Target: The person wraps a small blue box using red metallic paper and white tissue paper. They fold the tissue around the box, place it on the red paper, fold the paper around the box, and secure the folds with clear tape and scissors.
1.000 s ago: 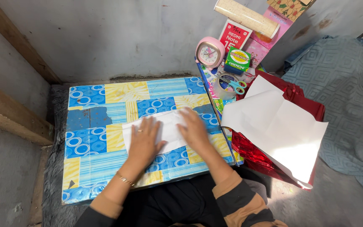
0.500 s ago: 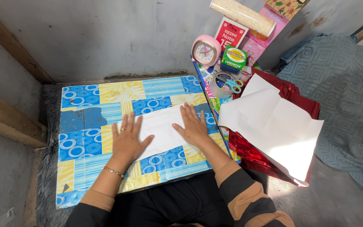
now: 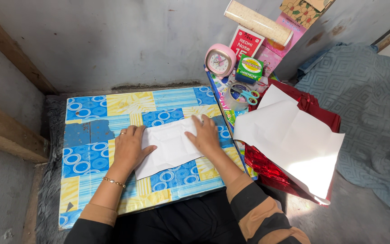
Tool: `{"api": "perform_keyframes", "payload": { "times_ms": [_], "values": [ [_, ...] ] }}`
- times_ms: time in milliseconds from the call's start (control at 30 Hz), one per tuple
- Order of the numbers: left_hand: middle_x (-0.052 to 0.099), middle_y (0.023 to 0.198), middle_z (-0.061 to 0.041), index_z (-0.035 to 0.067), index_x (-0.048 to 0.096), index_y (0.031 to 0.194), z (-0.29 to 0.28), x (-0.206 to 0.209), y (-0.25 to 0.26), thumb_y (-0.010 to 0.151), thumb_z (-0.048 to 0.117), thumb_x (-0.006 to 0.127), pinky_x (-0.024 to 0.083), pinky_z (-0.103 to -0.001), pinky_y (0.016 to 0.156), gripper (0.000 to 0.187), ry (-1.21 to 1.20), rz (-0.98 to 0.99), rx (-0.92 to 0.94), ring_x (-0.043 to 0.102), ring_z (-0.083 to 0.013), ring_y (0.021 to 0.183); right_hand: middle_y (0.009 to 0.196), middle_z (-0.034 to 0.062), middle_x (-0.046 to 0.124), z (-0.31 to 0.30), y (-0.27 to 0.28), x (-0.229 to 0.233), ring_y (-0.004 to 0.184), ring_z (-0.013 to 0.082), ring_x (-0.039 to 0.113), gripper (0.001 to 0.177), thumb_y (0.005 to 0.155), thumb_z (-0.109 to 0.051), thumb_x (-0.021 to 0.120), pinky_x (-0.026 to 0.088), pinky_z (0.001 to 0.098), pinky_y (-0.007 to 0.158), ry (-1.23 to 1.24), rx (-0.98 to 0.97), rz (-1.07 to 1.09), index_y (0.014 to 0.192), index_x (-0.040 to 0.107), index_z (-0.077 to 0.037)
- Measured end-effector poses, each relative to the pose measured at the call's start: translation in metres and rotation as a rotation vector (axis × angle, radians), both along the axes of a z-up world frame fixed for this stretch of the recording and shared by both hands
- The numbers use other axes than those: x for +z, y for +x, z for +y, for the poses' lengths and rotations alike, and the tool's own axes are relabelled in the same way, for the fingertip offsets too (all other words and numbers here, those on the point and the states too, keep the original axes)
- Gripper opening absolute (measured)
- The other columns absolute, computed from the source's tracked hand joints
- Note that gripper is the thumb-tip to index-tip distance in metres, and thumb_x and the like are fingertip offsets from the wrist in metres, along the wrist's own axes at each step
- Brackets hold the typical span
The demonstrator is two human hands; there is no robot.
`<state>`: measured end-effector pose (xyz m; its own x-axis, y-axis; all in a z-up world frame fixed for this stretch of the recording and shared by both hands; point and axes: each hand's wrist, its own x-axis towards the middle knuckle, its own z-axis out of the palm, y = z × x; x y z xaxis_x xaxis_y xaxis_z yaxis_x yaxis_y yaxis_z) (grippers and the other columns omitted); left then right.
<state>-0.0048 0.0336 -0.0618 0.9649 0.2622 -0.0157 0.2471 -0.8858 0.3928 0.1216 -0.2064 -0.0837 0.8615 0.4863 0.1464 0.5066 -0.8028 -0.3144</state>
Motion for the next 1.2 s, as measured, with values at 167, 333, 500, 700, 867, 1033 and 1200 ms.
{"api": "perform_keyframes", "payload": {
  "times_ms": [167, 333, 500, 700, 867, 1033, 1200],
  "values": [
    [0.068, 0.11, -0.016, 0.003, 0.067, 0.112, 0.005, 0.018, 0.007, 0.074, 0.015, 0.086, 0.051, -0.043, 0.089, 0.045, -0.264, -0.309, -0.028, 0.064, -0.0365, 0.102, 0.134, 0.0162, 0.051, -0.005, 0.012, 0.025, 0.124, 0.0379, 0.046, 0.086, 0.073, -0.03, 0.087, 0.04, 0.0526, 0.102, 0.161, -0.13, 0.072, 0.148, 0.047, -0.02],
    [0.07, 0.099, -0.009, 0.006, 0.07, 0.096, -0.002, 0.042, -0.014, 0.083, 0.003, 0.078, 0.052, -0.04, 0.085, 0.016, -0.214, -0.788, -0.084, 0.067, -0.0305, 0.096, 0.136, 0.0144, 0.053, -0.022, 0.0, 0.066, 0.125, 0.038, 0.049, 0.062, 0.076, -0.017, 0.083, 0.041, 0.0492, 0.104, 0.46, 0.072, -0.2, 0.134, 0.061, -0.016],
    [0.07, 0.102, -0.005, 0.011, 0.07, 0.092, -0.007, 0.055, -0.05, 0.081, 0.004, 0.078, 0.052, -0.041, 0.089, 0.016, -0.028, -1.077, -0.339, 0.067, -0.0243, 0.103, 0.135, 0.0082, 0.06, -0.035, -0.022, 0.084, 0.126, 0.0316, 0.057, 0.027, 0.08, 0.001, 0.067, 0.045, 0.0424, 0.108, 0.585, 0.177, -0.27, 0.104, 0.069, -0.012],
    [0.074, 0.109, -0.001, 0.013, 0.074, 0.095, -0.011, 0.033, -0.084, 0.076, 0.012, 0.077, 0.041, -0.049, 0.111, 0.019, -0.011, -0.615, -0.429, 0.067, -0.0215, 0.112, 0.132, 0.0063, 0.064, -0.057, -0.048, 0.066, 0.132, 0.029, 0.056, 0.027, 0.077, 0.006, 0.064, 0.031, 0.0561, 0.114, 0.227, 0.325, -0.253, 0.095, 0.074, -0.011],
    [0.072, 0.114, -0.008, 0.012, 0.076, 0.101, -0.008, 0.019, -0.086, 0.077, 0.019, 0.072, 0.033, -0.053, 0.113, 0.025, -0.085, -0.305, -0.405, 0.063, -0.0274, 0.114, 0.137, 0.0056, 0.061, -0.063, -0.056, 0.057, 0.126, 0.0256, 0.058, 0.039, 0.073, -0.005, 0.065, 0.019, 0.058, 0.118, -0.009, 0.218, 0.086, 0.108, 0.077, -0.015],
    [0.059, 0.14, -0.012, 0.008, 0.062, 0.127, -0.043, 0.001, -0.047, 0.09, 0.03, 0.065, 0.036, -0.05, 0.115, 0.044, -0.12, -0.371, -0.265, 0.051, -0.0319, 0.134, 0.156, 0.015, 0.049, -0.004, -0.066, 0.027, 0.15, 0.0336, 0.04, 0.047, 0.1, -0.028, 0.061, 0.023, 0.0525, 0.124, 0.324, 0.318, -0.042, 0.14, 0.056, -0.005],
    [0.019, 0.169, -0.017, 0.011, 0.025, 0.161, -0.059, -0.016, -0.013, 0.083, 0.056, 0.065, 0.012, -0.062, 0.116, 0.098, 0.232, -0.014, -0.244, 0.012, -0.0347, 0.152, 0.168, 0.0159, 0.024, 0.035, -0.071, 0.006, 0.157, 0.0335, 0.015, 0.075, 0.1, -0.05, 0.05, 0.007, 0.0559, 0.124, 0.033, 0.405, 0.08, 0.16, 0.03, -0.009]
  ]
}}
